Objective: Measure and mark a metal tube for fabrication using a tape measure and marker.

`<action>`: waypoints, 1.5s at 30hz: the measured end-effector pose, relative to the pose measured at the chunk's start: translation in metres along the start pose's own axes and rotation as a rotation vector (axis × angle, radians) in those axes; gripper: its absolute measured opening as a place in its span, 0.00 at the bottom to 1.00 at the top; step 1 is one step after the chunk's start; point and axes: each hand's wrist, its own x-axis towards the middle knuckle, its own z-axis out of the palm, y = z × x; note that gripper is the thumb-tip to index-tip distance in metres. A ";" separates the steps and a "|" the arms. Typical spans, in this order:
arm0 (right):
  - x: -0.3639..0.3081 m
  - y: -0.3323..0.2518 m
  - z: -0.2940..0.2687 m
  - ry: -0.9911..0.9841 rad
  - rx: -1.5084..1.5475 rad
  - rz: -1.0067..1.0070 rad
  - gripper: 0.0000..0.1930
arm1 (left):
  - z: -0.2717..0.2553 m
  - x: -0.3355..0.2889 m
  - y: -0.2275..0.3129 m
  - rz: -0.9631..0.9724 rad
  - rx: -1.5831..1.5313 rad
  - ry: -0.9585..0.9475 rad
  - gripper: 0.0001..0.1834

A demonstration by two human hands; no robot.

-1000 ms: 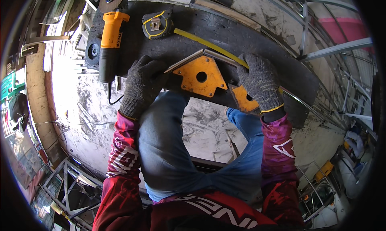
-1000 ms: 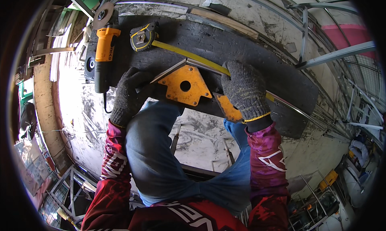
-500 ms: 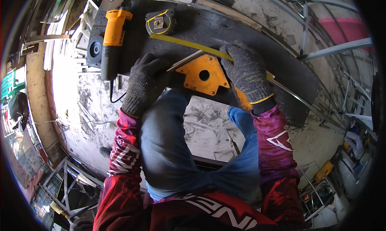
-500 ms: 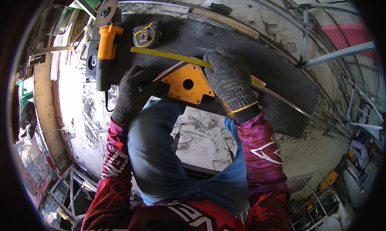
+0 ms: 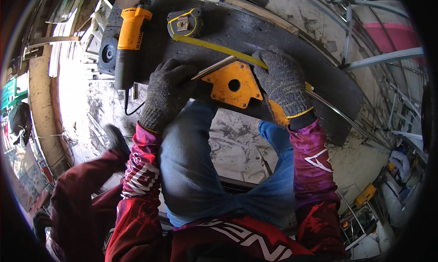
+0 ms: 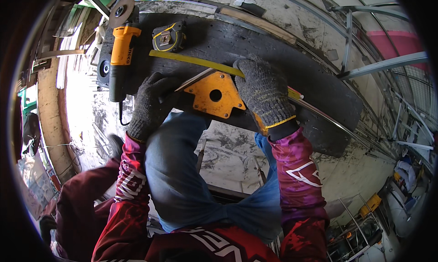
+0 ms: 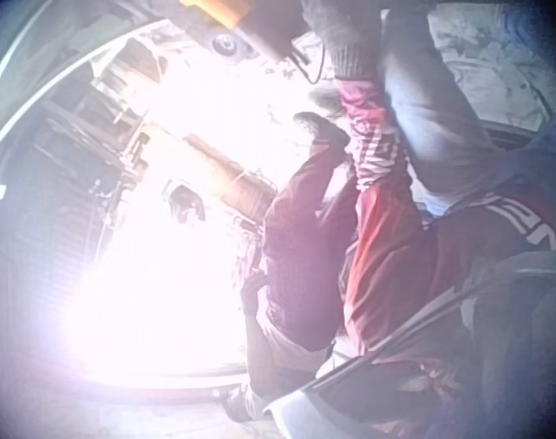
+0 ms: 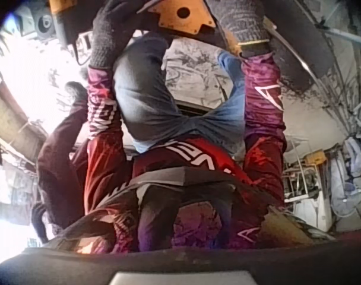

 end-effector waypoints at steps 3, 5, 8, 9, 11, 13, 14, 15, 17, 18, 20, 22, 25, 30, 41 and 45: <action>0.003 -0.009 -0.004 -0.032 0.009 0.023 0.13 | -0.003 -0.002 -0.003 -0.022 0.006 -0.021 0.17; 0.003 -0.007 -0.006 -0.030 -0.002 0.024 0.13 | -0.001 -0.001 -0.002 -0.012 0.010 -0.016 0.17; 0.003 -0.004 -0.004 -0.029 -0.012 0.016 0.13 | 0.000 -0.001 -0.002 -0.004 0.014 -0.008 0.17; 0.002 -0.003 -0.004 -0.029 -0.016 0.011 0.13 | 0.001 -0.001 -0.002 -0.004 0.010 -0.004 0.17; 0.001 -0.001 0.000 -0.002 -0.010 -0.009 0.13 | 0.001 -0.001 -0.002 -0.004 0.007 -0.003 0.17; 0.001 -0.001 0.000 0.024 -0.005 -0.029 0.13 | 0.000 -0.001 -0.002 0.001 -0.006 0.000 0.17; 0.001 -0.002 0.000 0.007 -0.016 -0.018 0.13 | 0.000 -0.001 -0.002 0.004 0.002 0.003 0.17; 0.002 -0.002 -0.001 -0.010 -0.027 -0.007 0.13 | 0.000 -0.001 -0.002 0.007 0.010 0.007 0.17; 0.002 -0.004 -0.003 -0.010 -0.027 -0.010 0.12 | 0.001 -0.001 -0.002 -0.007 0.009 0.010 0.17; 0.001 -0.005 -0.003 -0.006 -0.029 -0.006 0.12 | 0.001 -0.001 -0.002 0.003 0.016 0.018 0.17; 0.001 -0.005 -0.003 -0.001 -0.032 -0.002 0.12 | 0.002 -0.001 -0.002 0.014 0.023 0.025 0.17; 0.001 -0.004 -0.003 0.012 -0.027 -0.009 0.12 | 0.002 -0.001 -0.002 0.010 0.025 0.031 0.17; 0.002 -0.004 -0.002 0.004 -0.034 -0.010 0.12 | 0.002 0.000 -0.001 0.011 0.017 0.034 0.17; 0.001 -0.005 -0.004 -0.004 -0.031 -0.004 0.12 | 0.002 0.000 -0.001 0.004 0.015 0.031 0.17; 0.001 -0.004 -0.004 -0.003 -0.021 -0.011 0.12 | 0.003 -0.001 -0.003 0.045 -0.021 0.076 0.16; 0.000 -0.003 -0.005 0.003 -0.017 -0.023 0.13 | 0.002 -0.001 -0.002 0.035 -0.029 0.068 0.16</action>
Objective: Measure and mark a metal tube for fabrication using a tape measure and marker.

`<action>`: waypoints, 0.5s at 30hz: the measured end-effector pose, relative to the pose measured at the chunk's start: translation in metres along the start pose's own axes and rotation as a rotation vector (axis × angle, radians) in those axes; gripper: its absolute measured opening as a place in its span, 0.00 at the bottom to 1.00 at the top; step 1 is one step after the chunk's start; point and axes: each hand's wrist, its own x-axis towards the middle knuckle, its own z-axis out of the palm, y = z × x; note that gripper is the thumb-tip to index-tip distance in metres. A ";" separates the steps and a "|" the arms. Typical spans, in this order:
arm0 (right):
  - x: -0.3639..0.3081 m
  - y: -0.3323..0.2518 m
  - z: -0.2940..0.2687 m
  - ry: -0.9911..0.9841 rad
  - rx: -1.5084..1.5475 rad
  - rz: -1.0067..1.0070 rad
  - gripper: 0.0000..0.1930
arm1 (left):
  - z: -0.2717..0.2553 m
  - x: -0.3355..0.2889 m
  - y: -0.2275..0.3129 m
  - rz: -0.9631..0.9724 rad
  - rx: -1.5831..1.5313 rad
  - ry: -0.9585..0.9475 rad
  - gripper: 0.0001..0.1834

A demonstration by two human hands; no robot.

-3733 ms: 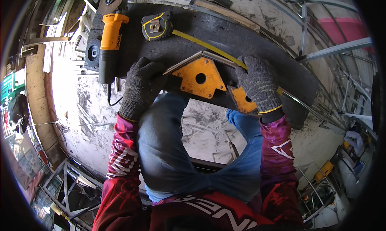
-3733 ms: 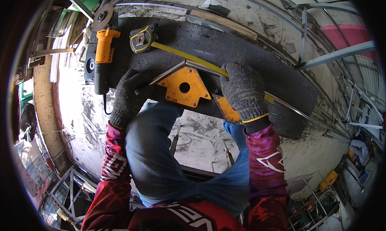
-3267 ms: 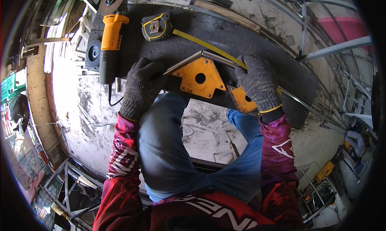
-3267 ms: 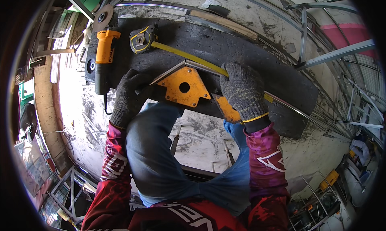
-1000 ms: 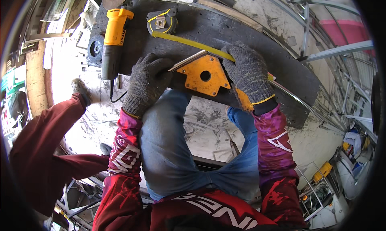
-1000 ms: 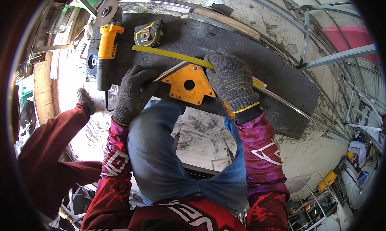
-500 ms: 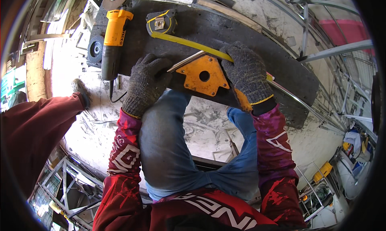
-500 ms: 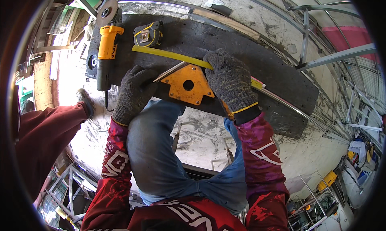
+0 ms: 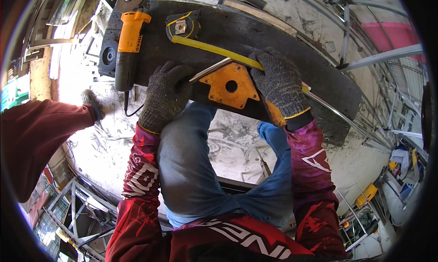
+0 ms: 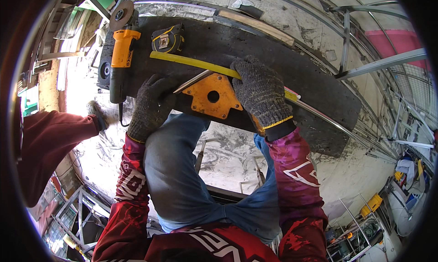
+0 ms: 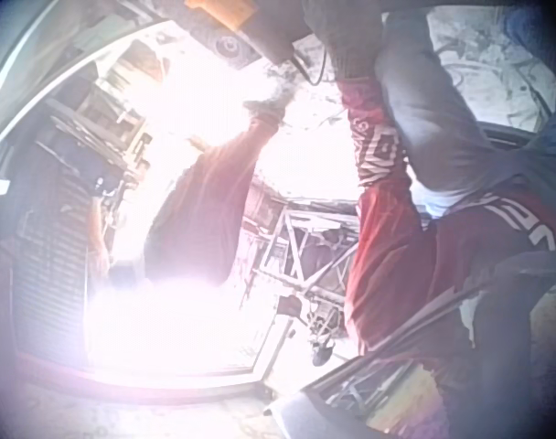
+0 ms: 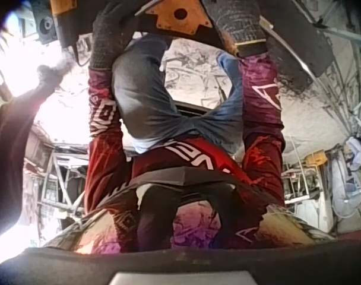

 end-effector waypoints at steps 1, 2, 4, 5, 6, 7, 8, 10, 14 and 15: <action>0.000 0.000 0.001 0.011 0.000 -0.007 0.13 | 0.000 0.000 0.000 0.000 0.000 0.000 0.16; -0.001 0.000 0.002 0.011 0.001 -0.008 0.13 | 0.000 -0.001 0.000 0.000 0.001 0.000 0.16; -0.002 0.000 0.003 0.029 0.003 -0.014 0.13 | 0.000 -0.002 -0.001 -0.002 -0.018 0.016 0.16; -0.002 0.000 0.003 0.029 0.003 -0.015 0.13 | 0.000 -0.002 -0.001 -0.002 -0.017 0.017 0.16; -0.002 -0.001 0.002 0.021 0.008 -0.010 0.14 | 0.000 -0.002 -0.001 -0.005 -0.028 0.019 0.16; -0.002 -0.001 0.002 0.014 0.011 -0.005 0.14 | 0.000 -0.002 -0.001 -0.006 -0.041 0.021 0.16; -0.002 0.000 0.001 0.015 0.010 -0.004 0.14 | 0.000 -0.002 -0.001 -0.004 -0.041 0.022 0.16; -0.003 0.001 0.000 0.009 0.011 -0.007 0.14 | 0.001 -0.002 -0.001 0.001 -0.032 0.031 0.16; -0.004 0.001 0.001 0.017 0.031 -0.012 0.14 | -0.001 -0.002 0.000 -0.018 -0.037 0.022 0.16; -0.005 -0.001 0.001 0.032 0.045 -0.017 0.14 | -0.002 -0.003 -0.001 -0.035 -0.019 -0.014 0.17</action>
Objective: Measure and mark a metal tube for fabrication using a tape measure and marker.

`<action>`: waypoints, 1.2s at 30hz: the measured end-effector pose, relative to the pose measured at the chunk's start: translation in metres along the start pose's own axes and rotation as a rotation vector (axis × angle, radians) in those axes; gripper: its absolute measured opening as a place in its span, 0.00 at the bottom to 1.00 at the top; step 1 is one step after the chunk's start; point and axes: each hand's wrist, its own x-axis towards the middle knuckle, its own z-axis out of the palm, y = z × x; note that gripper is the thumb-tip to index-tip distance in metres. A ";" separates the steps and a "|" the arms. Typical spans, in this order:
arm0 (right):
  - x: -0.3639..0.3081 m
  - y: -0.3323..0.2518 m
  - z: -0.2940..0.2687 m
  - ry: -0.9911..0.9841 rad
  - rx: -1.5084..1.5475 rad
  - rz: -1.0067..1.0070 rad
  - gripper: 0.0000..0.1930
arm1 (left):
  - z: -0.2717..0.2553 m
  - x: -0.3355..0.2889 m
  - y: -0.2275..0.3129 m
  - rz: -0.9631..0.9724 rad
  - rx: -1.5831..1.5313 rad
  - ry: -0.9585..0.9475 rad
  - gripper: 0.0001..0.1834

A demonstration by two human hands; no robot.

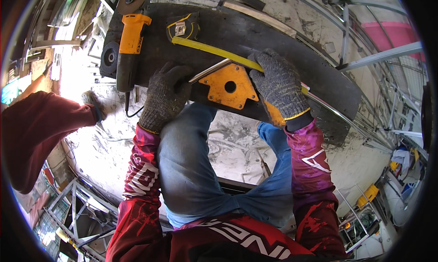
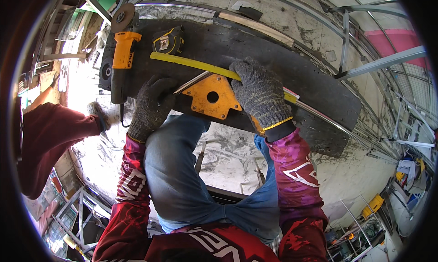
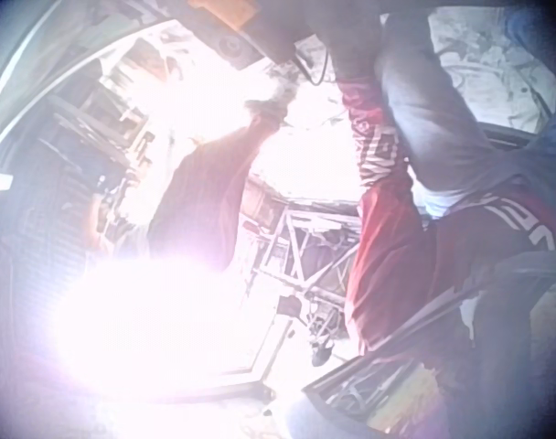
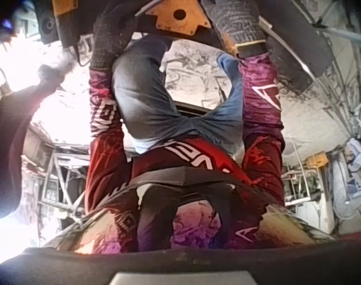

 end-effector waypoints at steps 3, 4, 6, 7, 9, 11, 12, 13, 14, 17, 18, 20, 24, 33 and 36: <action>-0.001 0.002 -0.003 0.021 0.003 -0.007 0.14 | 0.001 0.001 -0.001 0.002 0.022 -0.029 0.18; -0.001 0.002 -0.003 0.021 0.002 -0.011 0.14 | 0.001 0.001 -0.001 0.011 0.033 -0.025 0.18; 0.001 0.003 -0.006 -0.004 0.015 0.006 0.15 | 0.001 0.002 -0.001 0.022 0.037 -0.023 0.18; 0.001 0.003 -0.006 -0.031 0.028 0.021 0.16 | 0.001 0.002 -0.001 0.030 0.041 -0.020 0.18; 0.000 0.005 -0.007 0.000 0.033 0.010 0.16 | 0.003 0.000 -0.005 0.008 0.031 -0.027 0.18; -0.002 0.005 -0.013 0.035 0.024 -0.004 0.17 | 0.002 -0.001 -0.004 -0.008 0.013 -0.025 0.18; -0.003 0.006 -0.017 0.074 -0.007 0.026 0.18 | 0.001 -0.001 -0.003 -0.042 -0.026 -0.022 0.19; -0.004 0.006 -0.019 0.113 -0.031 0.054 0.18 | 0.000 -0.002 -0.002 -0.079 -0.060 -0.021 0.19; -0.007 0.006 -0.024 0.120 -0.029 0.051 0.18 | -0.003 -0.004 -0.002 -0.075 -0.054 -0.017 0.19; -0.020 0.004 -0.041 0.131 0.295 0.155 0.20 | -0.014 -0.006 0.006 -0.008 0.003 0.151 0.20; -0.026 0.007 -0.045 0.030 0.474 0.232 0.22 | -0.020 -0.007 0.013 -0.048 -0.016 0.232 0.20; -0.051 0.002 -0.048 -0.067 0.921 0.314 0.20 | -0.033 -0.009 0.037 -0.056 -0.045 0.333 0.19; -0.102 -0.024 -0.052 -0.205 1.308 0.390 0.15 | -0.035 -0.024 0.079 0.007 -0.452 0.231 0.19; -0.166 -0.074 -0.066 -0.266 1.380 0.434 0.05 | -0.016 -0.071 0.141 -0.146 -1.144 0.161 0.24; -0.187 -0.070 -0.071 -0.274 1.242 0.381 0.09 | -0.019 -0.094 0.147 -0.126 -1.081 0.126 0.23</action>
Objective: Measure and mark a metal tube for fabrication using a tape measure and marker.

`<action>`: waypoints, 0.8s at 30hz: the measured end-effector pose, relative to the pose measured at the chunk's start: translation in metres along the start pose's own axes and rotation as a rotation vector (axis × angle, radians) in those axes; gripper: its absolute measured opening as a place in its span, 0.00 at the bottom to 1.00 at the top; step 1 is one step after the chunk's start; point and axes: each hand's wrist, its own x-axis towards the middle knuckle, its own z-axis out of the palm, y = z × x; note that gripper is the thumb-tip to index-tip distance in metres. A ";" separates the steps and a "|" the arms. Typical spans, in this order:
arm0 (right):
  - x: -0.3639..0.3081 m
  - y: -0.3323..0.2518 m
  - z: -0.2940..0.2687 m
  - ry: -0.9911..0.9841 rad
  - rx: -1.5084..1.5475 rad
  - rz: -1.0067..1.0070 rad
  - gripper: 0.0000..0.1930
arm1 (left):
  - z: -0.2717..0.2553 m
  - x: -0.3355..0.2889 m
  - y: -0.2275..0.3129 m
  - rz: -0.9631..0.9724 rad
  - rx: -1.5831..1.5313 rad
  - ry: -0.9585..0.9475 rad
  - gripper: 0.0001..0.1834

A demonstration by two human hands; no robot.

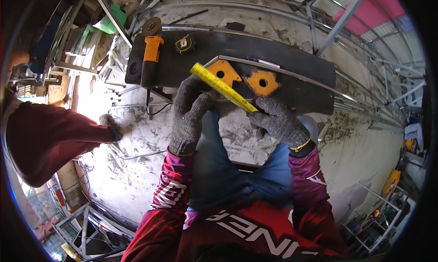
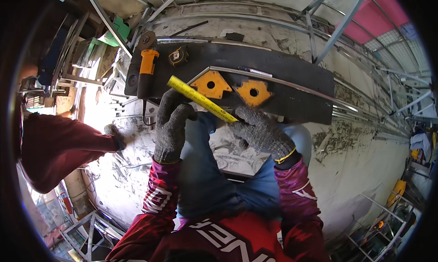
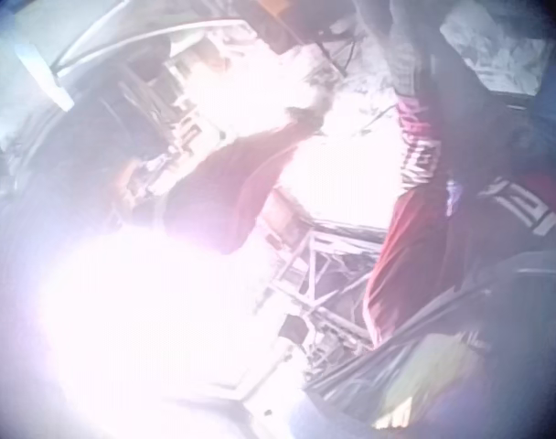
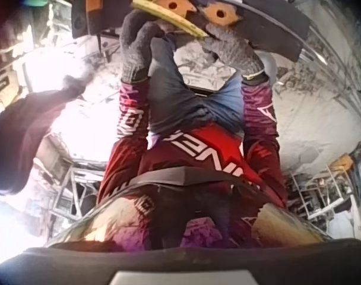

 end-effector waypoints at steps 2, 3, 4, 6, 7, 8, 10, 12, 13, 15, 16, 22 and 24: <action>-0.018 0.003 -0.002 0.052 -0.266 -0.147 0.15 | 0.000 -0.016 0.000 0.005 -0.112 -0.026 0.23; -0.027 0.002 -0.002 0.068 -0.256 -0.146 0.15 | 0.000 -0.024 0.000 0.015 -0.229 -0.037 0.23; -0.034 -0.005 -0.003 0.061 -0.519 -0.384 0.14 | -0.001 -0.026 0.002 -0.036 -0.231 0.005 0.24; -0.042 -0.002 -0.005 0.099 -0.943 -0.796 0.12 | -0.001 -0.042 0.008 -0.023 -0.233 -0.020 0.24; -0.048 -0.007 0.000 0.103 -0.937 -0.799 0.12 | -0.003 -0.052 0.011 -0.001 -0.236 -0.024 0.24; -0.058 -0.019 0.004 0.059 -0.933 -0.594 0.13 | 0.003 -0.058 0.021 -0.016 -0.197 -0.009 0.20; -0.074 -0.038 0.011 0.018 -0.924 -0.393 0.13 | 0.002 -0.067 0.025 -0.039 -0.115 -0.014 0.19; -0.083 -0.048 0.017 -0.024 -0.878 -0.201 0.14 | 0.004 -0.074 0.032 -0.078 -0.036 0.034 0.15; -0.086 -0.048 0.018 -0.026 -0.885 -0.207 0.14 | 0.004 -0.075 0.034 -0.070 -0.039 0.038 0.15; -0.092 -0.042 0.016 0.129 -1.000 -0.386 0.14 | 0.001 -0.075 0.035 -0.070 -0.053 0.033 0.16; -0.093 -0.036 0.011 0.126 -1.010 -0.388 0.14 | 0.000 -0.075 0.033 -0.064 -0.060 0.037 0.16; -0.062 -0.031 -0.011 0.218 -0.928 -0.461 0.12 | -0.012 -0.040 0.026 0.031 -0.027 0.091 0.11; -0.040 -0.038 -0.015 0.258 -0.975 -0.615 0.12 | -0.025 -0.013 0.026 0.192 0.285 0.040 0.12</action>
